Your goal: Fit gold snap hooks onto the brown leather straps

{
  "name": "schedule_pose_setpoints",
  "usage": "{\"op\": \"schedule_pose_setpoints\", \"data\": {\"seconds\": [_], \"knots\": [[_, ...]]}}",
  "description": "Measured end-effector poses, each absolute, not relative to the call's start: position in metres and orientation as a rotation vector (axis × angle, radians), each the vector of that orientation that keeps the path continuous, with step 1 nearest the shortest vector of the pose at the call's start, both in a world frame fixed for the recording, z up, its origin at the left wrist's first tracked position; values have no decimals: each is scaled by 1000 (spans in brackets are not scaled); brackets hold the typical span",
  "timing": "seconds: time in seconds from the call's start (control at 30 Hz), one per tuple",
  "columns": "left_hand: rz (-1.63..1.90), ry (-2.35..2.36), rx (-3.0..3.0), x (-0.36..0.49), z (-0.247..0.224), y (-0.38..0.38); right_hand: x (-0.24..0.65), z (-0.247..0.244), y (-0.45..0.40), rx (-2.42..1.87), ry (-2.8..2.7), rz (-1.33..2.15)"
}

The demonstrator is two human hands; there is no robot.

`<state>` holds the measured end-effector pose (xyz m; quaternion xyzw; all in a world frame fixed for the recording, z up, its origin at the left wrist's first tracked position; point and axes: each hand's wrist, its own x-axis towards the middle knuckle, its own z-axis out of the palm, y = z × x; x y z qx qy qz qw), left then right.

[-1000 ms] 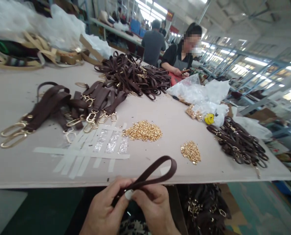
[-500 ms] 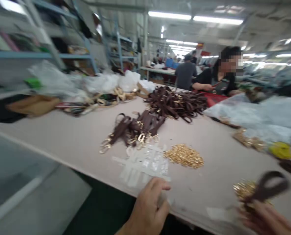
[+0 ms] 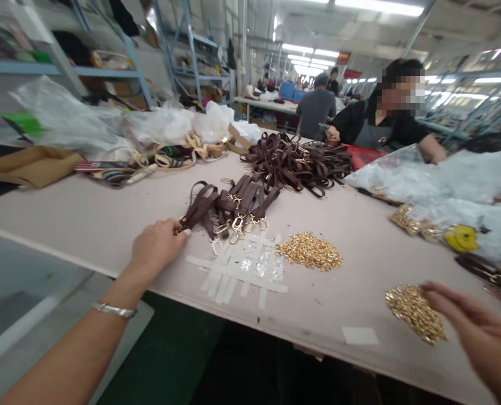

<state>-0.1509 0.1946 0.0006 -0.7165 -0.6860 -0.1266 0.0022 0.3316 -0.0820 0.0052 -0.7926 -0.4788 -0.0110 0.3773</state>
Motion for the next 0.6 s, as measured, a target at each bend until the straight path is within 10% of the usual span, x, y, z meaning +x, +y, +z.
{"op": "schedule_pose_setpoints", "data": {"seconds": [0.6], "knots": [[-321,-1951,-2238,-147,-14,178,244,-54,22,-1967,-1804,-309]]}}
